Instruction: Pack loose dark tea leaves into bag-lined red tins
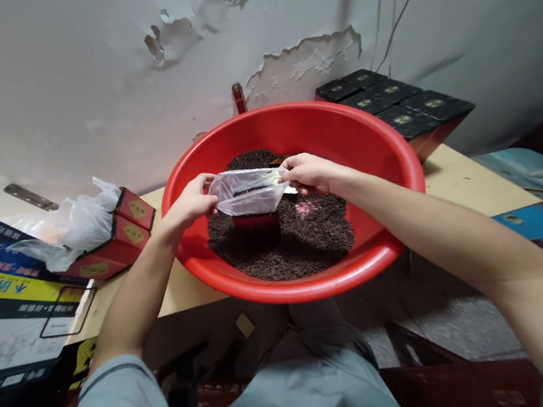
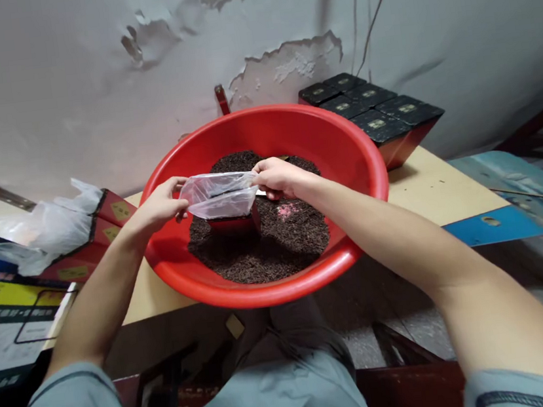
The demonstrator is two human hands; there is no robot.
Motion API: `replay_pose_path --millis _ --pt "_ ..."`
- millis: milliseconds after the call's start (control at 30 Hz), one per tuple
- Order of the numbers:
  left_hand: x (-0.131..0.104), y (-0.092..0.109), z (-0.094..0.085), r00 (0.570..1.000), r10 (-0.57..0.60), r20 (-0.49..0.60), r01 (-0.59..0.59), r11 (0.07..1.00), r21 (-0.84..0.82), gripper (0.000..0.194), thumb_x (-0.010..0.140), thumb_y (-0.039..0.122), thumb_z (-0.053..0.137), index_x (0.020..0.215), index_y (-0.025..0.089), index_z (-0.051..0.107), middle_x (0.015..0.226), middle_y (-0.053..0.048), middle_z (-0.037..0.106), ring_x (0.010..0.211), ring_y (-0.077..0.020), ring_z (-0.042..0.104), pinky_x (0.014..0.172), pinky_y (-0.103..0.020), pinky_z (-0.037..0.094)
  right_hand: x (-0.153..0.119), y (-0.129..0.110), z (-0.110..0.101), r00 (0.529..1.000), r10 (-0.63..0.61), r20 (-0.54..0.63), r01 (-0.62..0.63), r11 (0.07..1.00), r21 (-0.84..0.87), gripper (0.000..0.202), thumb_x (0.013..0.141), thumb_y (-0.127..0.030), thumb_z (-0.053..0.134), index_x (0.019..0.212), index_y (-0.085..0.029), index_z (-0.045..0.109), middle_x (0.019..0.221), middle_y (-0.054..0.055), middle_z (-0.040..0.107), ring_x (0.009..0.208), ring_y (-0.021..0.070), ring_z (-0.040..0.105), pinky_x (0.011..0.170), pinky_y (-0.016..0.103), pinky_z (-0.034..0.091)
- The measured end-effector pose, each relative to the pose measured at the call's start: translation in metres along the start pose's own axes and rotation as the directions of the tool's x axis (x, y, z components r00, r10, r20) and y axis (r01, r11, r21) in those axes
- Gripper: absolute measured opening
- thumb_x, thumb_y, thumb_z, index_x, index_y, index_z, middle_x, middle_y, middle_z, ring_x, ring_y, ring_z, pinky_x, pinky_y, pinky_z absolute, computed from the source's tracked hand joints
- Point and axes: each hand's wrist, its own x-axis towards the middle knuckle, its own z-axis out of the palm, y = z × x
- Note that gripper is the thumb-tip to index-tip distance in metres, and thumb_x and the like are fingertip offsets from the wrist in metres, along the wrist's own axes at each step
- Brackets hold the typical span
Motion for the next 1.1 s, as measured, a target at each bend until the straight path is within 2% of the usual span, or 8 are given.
replay_pose_path --millis 233,367,433,500,567,633,867,1100 --pt "0.017 -0.011 -0.008 0.990 0.044 -0.135 -0.042 0.999 0.015 0.035 0.065 0.002 0.053 0.094 0.012 0.070 0.062 0.000 0.064 0.044 -0.0123 0.058 0.040 -0.021 0.043 -0.002 -0.004 0.002 0.974 -0.220 -0.057 0.227 0.950 0.216 0.010 0.073 -0.006 0.065 0.076 -0.015 0.068 0.044 -0.006 0.050 0.034 0.0083 0.042 0.036 0.022 0.035" --pt "0.024 -0.022 -0.036 0.929 0.132 -0.347 -0.131 0.991 0.026 0.029 0.072 0.007 0.053 0.093 0.011 0.073 0.087 -0.008 0.075 0.056 -0.0114 0.066 0.050 -0.020 0.051 0.005 -0.001 -0.013 0.906 -0.418 -0.072 0.420 0.859 0.294 0.014 0.074 -0.012 0.067 0.087 -0.016 0.066 0.058 -0.004 0.059 0.042 0.0087 0.052 0.040 0.021 0.040" --pt "0.026 -0.033 -0.050 0.951 0.127 -0.282 -0.111 0.991 0.071 0.042 0.072 0.010 0.062 0.112 0.012 0.072 0.114 -0.013 0.076 0.062 -0.0111 0.068 0.052 -0.021 0.052 0.010 0.003 -0.028 0.891 -0.450 -0.061 0.451 0.860 0.240 0.031 0.073 -0.012 0.074 0.102 -0.017 0.065 0.067 -0.004 0.062 0.046 0.0083 0.053 0.040 0.020 0.039" --pt "0.028 -0.045 -0.055 0.997 0.080 -0.020 -0.078 0.992 0.101 0.071 0.064 0.013 0.078 0.134 0.016 0.065 0.128 -0.016 0.071 0.068 -0.0136 0.070 0.055 -0.023 0.054 0.015 0.009 -0.040 0.919 -0.390 0.066 0.382 0.919 0.099 0.052 0.066 -0.009 0.082 0.114 -0.017 0.064 0.075 -0.003 0.065 0.051 0.0100 0.057 0.041 0.021 0.041" --pt "0.033 -0.054 -0.048 0.962 0.120 0.243 -0.142 0.987 0.075 0.093 0.055 0.019 0.090 0.143 0.018 0.059 0.127 -0.015 0.071 0.080 -0.0185 0.073 0.066 -0.027 0.058 0.019 0.015 -0.043 0.928 -0.287 0.238 0.314 0.946 -0.082 0.060 0.059 -0.010 0.089 0.115 -0.017 0.067 0.082 -0.001 0.068 0.057 0.0123 0.061 0.045 0.023 0.046" --pt "0.041 -0.058 -0.030 0.899 0.266 0.348 -0.279 0.960 -0.013 0.093 0.055 0.032 0.093 0.140 0.016 0.060 0.117 -0.012 0.073 0.092 -0.0223 0.072 0.080 -0.032 0.059 0.019 0.018 -0.032 0.899 -0.259 0.353 0.346 0.914 -0.211 0.054 0.060 -0.017 0.092 0.109 -0.017 0.071 0.084 0.000 0.071 0.061 0.0131 0.063 0.051 0.024 0.049" --pt "0.065 -0.030 0.034 0.847 0.385 0.366 -0.436 0.898 0.064 0.017 0.066 0.030 0.069 0.076 0.016 0.066 0.073 0.001 0.067 0.070 -0.0158 0.061 0.065 -0.025 0.047 0.020 0.012 0.042 0.856 -0.430 0.285 0.515 0.669 -0.536 0.050 0.066 -0.022 0.093 0.111 -0.015 0.073 0.086 0.002 0.078 0.072 0.0162 0.068 0.064 0.024 0.045" --pt "0.047 -0.028 0.050 0.811 0.561 0.166 -0.583 0.799 0.150 0.009 0.075 0.021 0.059 0.068 0.019 0.053 0.064 0.005 0.056 0.064 -0.0116 0.051 0.064 -0.023 0.040 0.025 0.012 0.068 0.884 -0.425 0.196 0.449 0.654 -0.608 0.015 0.081 -0.025 0.078 0.088 -0.012 0.075 0.076 0.004 0.076 0.063 0.0157 0.066 0.058 0.023 0.038"
